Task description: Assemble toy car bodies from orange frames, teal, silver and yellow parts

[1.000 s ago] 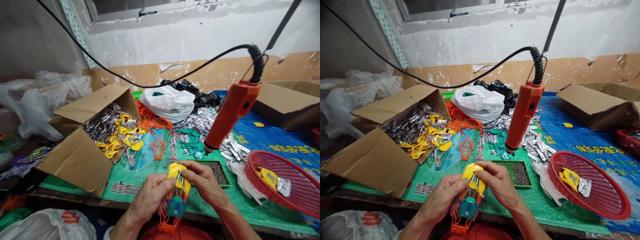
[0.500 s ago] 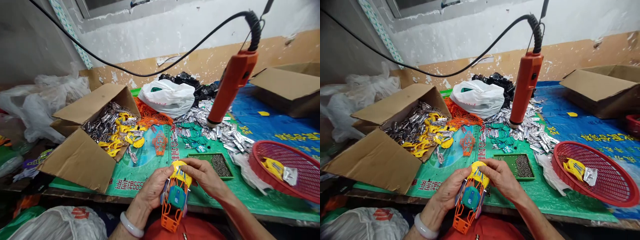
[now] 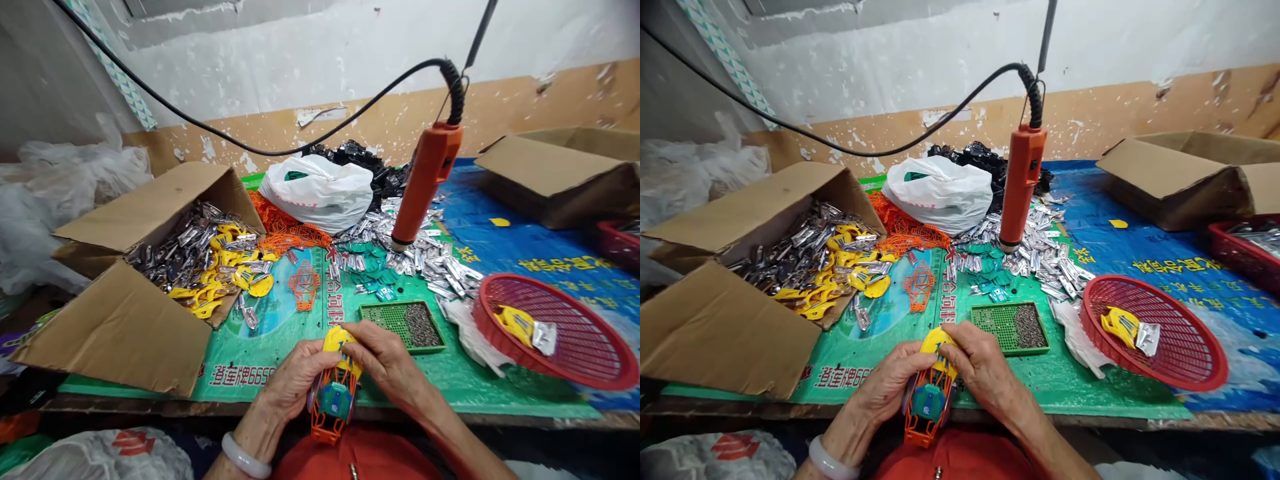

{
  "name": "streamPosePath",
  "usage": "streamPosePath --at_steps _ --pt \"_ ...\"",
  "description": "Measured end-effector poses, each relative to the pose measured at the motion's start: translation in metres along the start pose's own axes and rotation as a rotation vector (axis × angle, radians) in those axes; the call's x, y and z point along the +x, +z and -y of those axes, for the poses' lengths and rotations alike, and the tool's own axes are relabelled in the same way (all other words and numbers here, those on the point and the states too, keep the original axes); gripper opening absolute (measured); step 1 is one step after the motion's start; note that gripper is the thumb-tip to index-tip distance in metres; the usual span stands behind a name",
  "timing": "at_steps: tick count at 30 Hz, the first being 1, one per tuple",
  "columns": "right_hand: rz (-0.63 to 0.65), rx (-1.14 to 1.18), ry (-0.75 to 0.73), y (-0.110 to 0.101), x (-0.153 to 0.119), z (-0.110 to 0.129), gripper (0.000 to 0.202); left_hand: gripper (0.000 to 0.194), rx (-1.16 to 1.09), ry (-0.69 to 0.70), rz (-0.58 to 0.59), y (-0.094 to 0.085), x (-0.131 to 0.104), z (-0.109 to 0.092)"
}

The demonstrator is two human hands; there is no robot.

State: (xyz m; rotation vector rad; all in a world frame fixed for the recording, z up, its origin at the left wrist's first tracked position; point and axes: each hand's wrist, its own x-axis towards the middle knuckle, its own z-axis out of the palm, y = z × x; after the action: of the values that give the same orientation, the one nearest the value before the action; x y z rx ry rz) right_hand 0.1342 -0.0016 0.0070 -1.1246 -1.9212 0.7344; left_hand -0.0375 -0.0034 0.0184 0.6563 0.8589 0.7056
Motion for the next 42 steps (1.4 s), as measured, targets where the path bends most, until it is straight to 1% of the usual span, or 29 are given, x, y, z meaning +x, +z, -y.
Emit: streamPosePath --at_steps 4,8,10,11,12,13,16,17,18,19,20,22,24,27,29,31,33,34,38,42 --pt "0.003 -0.040 -0.033 -0.002 -0.001 0.000 0.033 0.026 0.008 -0.003 0.005 0.000 0.003 0.003" --pt "0.020 -0.051 -0.017 0.001 -0.002 0.000 0.028 0.025 0.024 -0.014 -0.003 0.003 0.006 0.004" --pt "-0.009 -0.075 -0.015 -0.004 -0.003 0.001 0.025 0.027 0.000 -0.015 -0.018 0.005 0.008 0.004" --pt "-0.069 -0.105 -0.021 -0.010 -0.003 0.002 0.025 0.028 -0.020 -0.017 -0.028 0.006 0.009 0.004" --pt "-0.169 -0.149 -0.027 -0.019 -0.002 0.002 0.026 0.029 -0.041 -0.024 -0.040 0.007 0.010 0.005" --pt "-0.306 -0.201 -0.031 -0.031 0.000 0.002 0.030 0.030 -0.059 -0.034 -0.052 0.007 0.010 0.006" --pt "-0.823 -0.344 -0.004 -0.076 0.015 0.000 0.037 0.032 -0.098 -0.060 -0.091 0.007 0.013 0.010" --pt "-0.942 -0.339 0.008 -0.091 0.023 -0.001 0.040 0.032 -0.113 -0.064 -0.100 0.007 0.014 0.012" --pt "-0.994 -0.323 0.003 -0.103 0.033 -0.002 0.047 0.032 -0.127 -0.064 -0.107 0.006 0.014 0.013" --pt "-0.992 -0.276 0.009 -0.112 0.043 -0.002 0.055 0.032 -0.141 -0.060 -0.112 0.005 0.015 0.014" --pt "-0.938 -0.195 0.014 -0.117 0.053 -0.002 0.063 0.031 -0.153 -0.056 -0.113 0.004 0.015 0.015" --pt "-0.747 0.025 -0.003 -0.119 0.074 0.000 0.069 0.029 -0.165 -0.051 -0.109 0.002 0.015 0.016" --pt "-0.574 0.253 0.004 -0.114 0.091 0.004 0.059 0.028 -0.165 -0.052 -0.103 -0.001 0.014 0.016" --pt "-0.434 0.501 0.072 -0.105 0.107 0.010 0.039 0.029 -0.158 -0.057 -0.115 -0.003 0.012 0.013" --pt "-0.372 0.553 0.150 -0.099 0.108 0.012 0.036 0.028 -0.153 -0.060 -0.127 -0.004 0.011 0.011" --pt "-0.322 0.533 0.225 -0.094 0.102 0.013 0.036 0.027 -0.154 -0.063 -0.136 -0.005 0.011 0.010" --pt "-0.299 0.509 0.263 -0.087 0.091 0.011 0.035 0.028 -0.154 -0.061 -0.142 -0.005 0.012 0.010" --pt "-0.312 0.493 0.280 -0.083 0.085 0.009 0.034 0.030 -0.151 -0.063 -0.143 -0.006 0.013 0.011" --pt "-0.439 0.384 0.380 -0.072 0.066 0.002 0.030 0.029 -0.125 -0.097 -0.139 -0.005 0.016 0.012" --pt "-0.477 0.365 0.400 -0.068 0.059 -0.004 0.020 0.029 -0.151 -0.121 -0.136 -0.001 0.018 0.013"
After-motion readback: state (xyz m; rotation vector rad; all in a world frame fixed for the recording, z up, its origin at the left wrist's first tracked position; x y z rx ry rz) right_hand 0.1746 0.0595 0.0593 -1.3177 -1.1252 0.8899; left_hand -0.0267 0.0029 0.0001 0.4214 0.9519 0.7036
